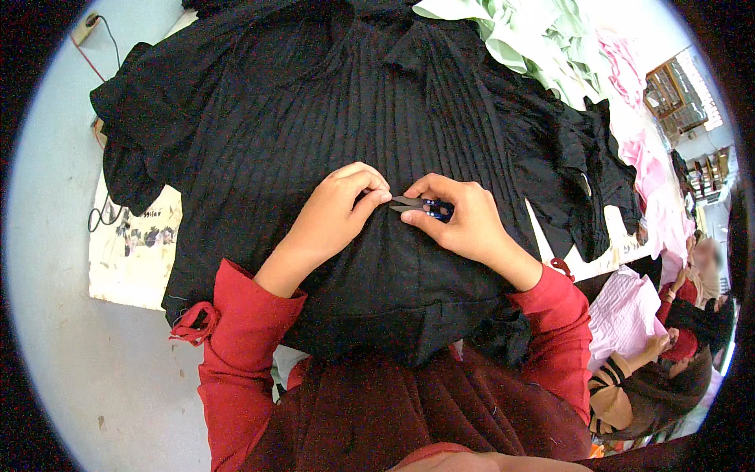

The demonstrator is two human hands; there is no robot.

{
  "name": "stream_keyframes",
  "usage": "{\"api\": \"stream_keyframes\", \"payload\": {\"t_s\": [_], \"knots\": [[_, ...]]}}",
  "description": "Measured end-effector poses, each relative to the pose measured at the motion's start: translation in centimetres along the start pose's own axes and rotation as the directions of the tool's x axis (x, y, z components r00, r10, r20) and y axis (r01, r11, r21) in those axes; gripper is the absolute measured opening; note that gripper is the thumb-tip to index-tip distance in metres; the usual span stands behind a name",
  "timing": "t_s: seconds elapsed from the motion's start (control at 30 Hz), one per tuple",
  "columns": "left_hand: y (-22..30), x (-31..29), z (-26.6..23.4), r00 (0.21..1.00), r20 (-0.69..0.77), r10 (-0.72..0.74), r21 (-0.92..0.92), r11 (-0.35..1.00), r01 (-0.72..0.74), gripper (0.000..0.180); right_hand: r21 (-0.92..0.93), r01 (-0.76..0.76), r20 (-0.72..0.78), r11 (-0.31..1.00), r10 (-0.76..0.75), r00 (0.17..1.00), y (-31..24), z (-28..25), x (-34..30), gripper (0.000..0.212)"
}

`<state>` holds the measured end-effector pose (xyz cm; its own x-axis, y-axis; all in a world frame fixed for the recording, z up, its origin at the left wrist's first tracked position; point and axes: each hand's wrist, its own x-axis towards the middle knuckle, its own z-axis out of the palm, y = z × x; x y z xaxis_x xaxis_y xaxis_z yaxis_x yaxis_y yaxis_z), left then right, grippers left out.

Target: The person uses a small blade to trim loose threads and snip a tag from a black pleated garment laid on a table. The person repeatedly lifts and repositions the garment to access different areas while cutting.

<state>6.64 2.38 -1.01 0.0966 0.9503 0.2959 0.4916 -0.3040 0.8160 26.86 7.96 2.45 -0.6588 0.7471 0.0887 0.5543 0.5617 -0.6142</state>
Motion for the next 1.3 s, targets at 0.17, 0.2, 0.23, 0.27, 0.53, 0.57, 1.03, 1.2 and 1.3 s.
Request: {"api": "stream_keyframes", "payload": {"t_s": [0.17,0.2,0.23,0.27,0.53,0.57,1.03,1.2,1.3], "knots": [[0.3,0.0,-0.2,1.000,0.014,-0.005,0.004,1.000,0.005,0.013,-0.043,0.031,-0.029,0.999,-0.032,0.999,0.1,0.3,0.0,0.023],[0.3,0.0,-0.3,1.000,0.014,-0.009,0.014,1.000,0.009,0.014,-0.056,0.021,-0.016,0.998,-0.021,1.000,0.0,0.3,0.0,0.023],[0.3,0.0,-0.3,1.000,0.014,-0.014,0.024,1.000,0.013,0.014,-0.070,0.011,-0.004,0.998,-0.011,1.000,-0.1,0.2,0.0,0.023],[0.2,-0.1,-0.3,1.000,0.009,-0.014,0.022,1.000,0.013,0.014,-0.083,0.001,0.009,0.997,0.000,1.000,-0.2,0.1,0.0,0.022],[0.2,0.1,-0.9,0.999,-0.003,-0.046,-0.044,0.998,0.046,0.014,-0.023,0.020,0.000,1.000,-0.020,1.000,-0.2,-0.1,0.3,0.022],[0.1,0.1,-0.9,0.999,0.007,-0.046,-0.050,0.998,0.046,0.014,-0.014,0.017,0.007,1.000,-0.017,1.000,-0.3,-0.1,0.4,0.022],[0.1,-0.1,-0.9,0.996,0.033,-0.082,-0.070,0.994,0.085,0.013,-0.052,0.039,0.035,0.998,-0.037,0.999,-0.8,0.6,1.0,0.022],[1.4,0.0,-4.8,0.798,-0.597,0.084,0.176,0.984,0.028,0.009,0.183,-0.072,-0.055,0.980,0.083,0.995,1.1,0.3,0.3,0.026],[0.3,-1.7,-8.9,0.501,-0.732,0.462,0.665,0.647,0.374,0.041,0.319,-0.179,-0.043,0.931,0.203,0.978,2.4,0.0,-1.0,0.032]]}}
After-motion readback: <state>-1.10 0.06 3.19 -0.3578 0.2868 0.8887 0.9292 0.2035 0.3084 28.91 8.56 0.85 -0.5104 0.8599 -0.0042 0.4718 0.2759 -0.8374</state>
